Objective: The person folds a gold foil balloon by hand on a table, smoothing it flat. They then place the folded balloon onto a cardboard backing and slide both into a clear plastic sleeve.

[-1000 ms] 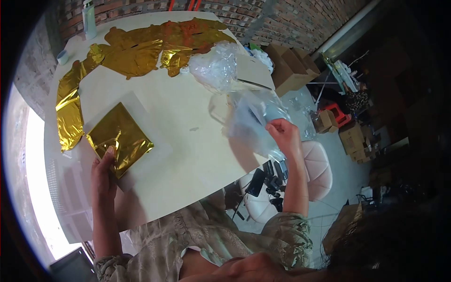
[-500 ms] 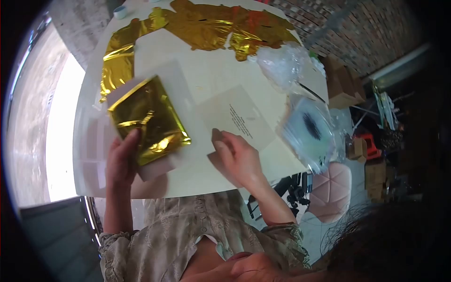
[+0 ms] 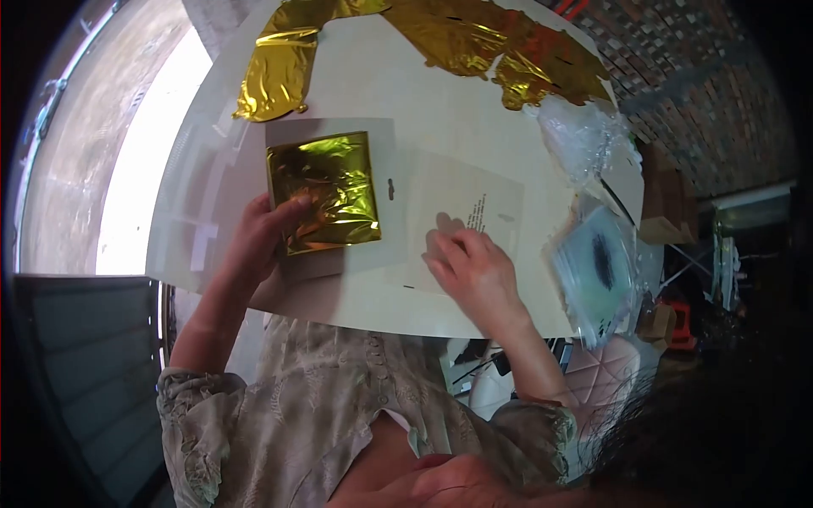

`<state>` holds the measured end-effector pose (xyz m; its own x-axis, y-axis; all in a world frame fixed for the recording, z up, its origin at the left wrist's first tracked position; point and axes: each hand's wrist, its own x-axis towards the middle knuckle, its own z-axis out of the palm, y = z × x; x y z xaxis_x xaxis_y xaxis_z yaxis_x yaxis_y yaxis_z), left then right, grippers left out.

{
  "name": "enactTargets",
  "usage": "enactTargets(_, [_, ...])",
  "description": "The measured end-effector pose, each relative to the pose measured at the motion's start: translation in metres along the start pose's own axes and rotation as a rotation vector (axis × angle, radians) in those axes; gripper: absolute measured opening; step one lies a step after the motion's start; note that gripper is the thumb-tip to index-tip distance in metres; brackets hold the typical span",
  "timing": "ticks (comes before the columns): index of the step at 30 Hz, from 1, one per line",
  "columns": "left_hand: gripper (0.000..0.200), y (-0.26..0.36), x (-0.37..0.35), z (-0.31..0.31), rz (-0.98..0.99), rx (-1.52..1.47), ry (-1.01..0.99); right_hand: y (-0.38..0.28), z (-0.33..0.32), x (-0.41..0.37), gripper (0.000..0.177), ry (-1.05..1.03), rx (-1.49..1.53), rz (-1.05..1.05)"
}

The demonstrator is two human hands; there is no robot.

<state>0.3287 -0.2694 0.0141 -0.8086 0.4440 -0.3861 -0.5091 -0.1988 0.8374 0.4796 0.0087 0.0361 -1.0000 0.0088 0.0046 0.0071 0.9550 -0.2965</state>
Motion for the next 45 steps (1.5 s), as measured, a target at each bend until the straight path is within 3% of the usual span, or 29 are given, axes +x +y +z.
enactTargets(1, [0.031, 0.002, -0.001, 0.003, 0.021, 0.025, -0.003, 0.005, 0.001, 0.008, 0.041, -0.004, 0.009, -0.007])
enactTargets(3, [0.031, 0.006, 0.0, 0.007, 0.037, 0.052, -0.004, 0.017, 0.004, 0.028, 0.037, 0.269, -0.091, -0.487])
enactTargets(6, [0.03, 0.009, 0.003, 0.006, 0.031, 0.056, -0.021, 0.024, 0.01, 0.032, 0.036, 0.185, -0.015, -0.574])
enactTargets(10, [0.03, 0.009, 0.005, 0.005, 0.042, 0.132, -0.022, 0.026, 0.002, 0.033, 0.035, 0.048, -0.095, -0.615])
enactTargets(13, [0.03, 0.009, 0.005, 0.006, 0.052, 0.149, -0.036, 0.027, 0.007, 0.038, 0.037, 0.057, -0.047, -0.639])
enactTargets(15, [0.029, 0.009, 0.005, 0.007, 0.059, 0.16, -0.047, 0.027, 0.016, 0.043, 0.037, 0.195, 0.054, -0.694])
enactTargets(21, [0.029, 0.012, 0.005, 0.008, 0.073, 0.211, -0.048, 0.037, 0.016, 0.038, 0.029, 0.115, -0.085, -0.728])
enactTargets(28, [0.03, 0.009, 0.004, 0.009, 0.095, 0.204, -0.061, 0.021, 0.0, 0.05, 0.026, 0.12, -0.074, -0.78])
enactTargets(30, [0.03, 0.009, 0.001, 0.01, 0.101, 0.207, -0.049, 0.019, -0.001, 0.053, 0.023, 0.071, 0.086, -0.679])
enactTargets(36, [0.029, 0.011, 0.001, 0.011, 0.165, 0.128, -0.011, 0.019, -0.013, 0.065, 0.019, -0.016, 0.048, -0.797])
enactTargets(45, [0.031, 0.018, -0.002, 0.013, 0.223, 0.081, -0.018, 0.02, -0.01, 0.066, 0.021, 0.002, 0.051, -0.761])
